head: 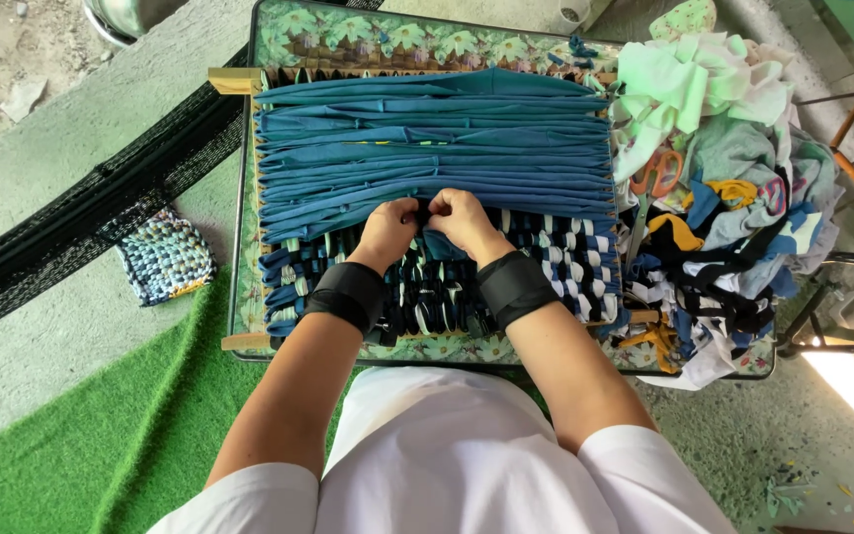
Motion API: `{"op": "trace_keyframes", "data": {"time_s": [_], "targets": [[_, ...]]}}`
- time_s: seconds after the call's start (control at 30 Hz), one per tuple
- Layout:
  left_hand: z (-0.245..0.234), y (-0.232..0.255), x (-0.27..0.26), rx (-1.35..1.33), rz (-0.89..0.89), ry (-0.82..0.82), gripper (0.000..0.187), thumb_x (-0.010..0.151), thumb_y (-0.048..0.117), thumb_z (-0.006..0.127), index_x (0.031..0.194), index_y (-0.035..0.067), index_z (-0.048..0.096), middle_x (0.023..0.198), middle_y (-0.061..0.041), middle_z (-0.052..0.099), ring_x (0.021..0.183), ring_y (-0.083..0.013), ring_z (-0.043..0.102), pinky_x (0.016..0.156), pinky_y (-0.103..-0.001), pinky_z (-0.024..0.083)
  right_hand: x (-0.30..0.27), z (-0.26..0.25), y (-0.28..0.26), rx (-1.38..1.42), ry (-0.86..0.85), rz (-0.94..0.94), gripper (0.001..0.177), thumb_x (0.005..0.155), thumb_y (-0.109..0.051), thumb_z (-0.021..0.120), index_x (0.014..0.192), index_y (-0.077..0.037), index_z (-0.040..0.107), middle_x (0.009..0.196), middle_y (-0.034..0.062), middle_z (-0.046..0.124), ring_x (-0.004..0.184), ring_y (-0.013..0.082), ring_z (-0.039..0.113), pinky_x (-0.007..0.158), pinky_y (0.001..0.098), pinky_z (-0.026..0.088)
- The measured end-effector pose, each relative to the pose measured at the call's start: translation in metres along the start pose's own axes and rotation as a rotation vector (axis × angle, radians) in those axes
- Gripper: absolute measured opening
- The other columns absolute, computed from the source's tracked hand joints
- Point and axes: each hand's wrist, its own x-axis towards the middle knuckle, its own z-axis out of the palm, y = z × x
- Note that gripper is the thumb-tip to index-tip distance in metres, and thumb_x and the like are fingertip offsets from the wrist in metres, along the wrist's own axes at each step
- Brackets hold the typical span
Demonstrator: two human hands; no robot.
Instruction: The person weaves blue fabric strips into a metal frame to create a rug.
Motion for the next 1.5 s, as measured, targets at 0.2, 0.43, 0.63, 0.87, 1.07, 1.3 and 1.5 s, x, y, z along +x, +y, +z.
{"op": "trace_keyframes", "data": {"time_s": [0.2,0.43,0.63,0.87,1.07,1.3,1.5], "targets": [[0.002,-0.016,0.003,-0.095,0.108,0.029,0.039,0.083,0.003,0.059,0.119,0.005,0.072,0.111,-0.019,0.074,0.102,-0.0343,0.071,0.088,-0.039,0.055,0.007,0.002,0.009,0.001,0.066,0.002,0.018,0.076,0.003,0.075,0.092,-0.001,0.068,0.082,0.0025,0.068,0.076,0.0101,0.062,0.069,0.0269,0.052],[-0.021,0.037,-0.021,0.097,0.074,0.040,0.039,0.085,0.008,0.063,0.123,0.012,0.072,0.111,-0.015,0.074,0.107,-0.0345,0.069,0.088,-0.042,0.055,0.000,0.006,-0.005,0.285,-0.076,0.026,0.023,0.081,-0.001,0.077,0.100,-0.005,0.064,0.085,0.0024,0.071,0.080,0.0091,0.066,0.076,0.0247,0.055],[-0.046,0.052,-0.033,0.247,-0.114,0.055,0.030,0.084,0.024,0.067,0.113,0.021,0.076,0.107,-0.008,0.076,0.101,-0.0316,0.071,0.084,-0.042,0.057,0.004,0.012,-0.001,0.005,0.154,-0.171,0.024,0.078,-0.001,0.079,0.095,-0.003,0.062,0.080,0.0048,0.071,0.072,0.0104,0.067,0.066,0.0262,0.054],[-0.158,0.024,-0.074,0.534,-0.620,-0.010,0.033,0.090,0.041,0.058,0.111,0.027,0.079,0.112,-0.011,0.075,0.105,-0.0346,0.071,0.090,-0.046,0.055,0.000,0.006,-0.015,-0.099,0.105,-0.154,0.018,0.078,-0.004,0.079,0.087,-0.004,0.063,0.073,0.0038,0.069,0.065,0.0116,0.065,0.060,0.0271,0.051],[-0.187,-0.018,-0.098,0.597,-0.603,0.133,0.033,0.090,0.032,0.056,0.109,0.025,0.081,0.111,-0.012,0.075,0.100,-0.0363,0.071,0.088,-0.048,0.054,0.005,0.005,-0.019,-0.078,0.003,-0.149,0.014,0.080,-0.004,0.077,0.085,-0.004,0.064,0.074,0.0031,0.070,0.066,0.0117,0.066,0.061,0.0282,0.052],[-0.184,-0.031,-0.101,0.524,-0.517,0.176,0.033,0.089,0.031,0.056,0.108,0.023,0.082,0.110,-0.014,0.074,0.101,-0.0404,0.069,0.089,-0.050,0.053,0.001,0.001,-0.024,-0.566,-0.078,-0.072,0.014,0.080,-0.012,0.079,0.094,-0.010,0.079,0.088,0.0075,0.078,0.079,0.0203,0.074,0.073,0.0334,0.058],[-0.192,-0.032,-0.088,0.510,-0.462,0.193,0.034,0.088,0.031,0.055,0.108,0.023,0.080,0.114,-0.010,0.072,0.102,-0.0379,0.068,0.089,-0.050,0.052,-0.007,0.022,-0.026,-0.789,0.008,-0.181,0.025,0.077,-0.020,0.081,0.101,-0.014,0.079,0.100,0.0070,0.077,0.095,0.0297,0.071,0.079,0.0434,0.056]]}}
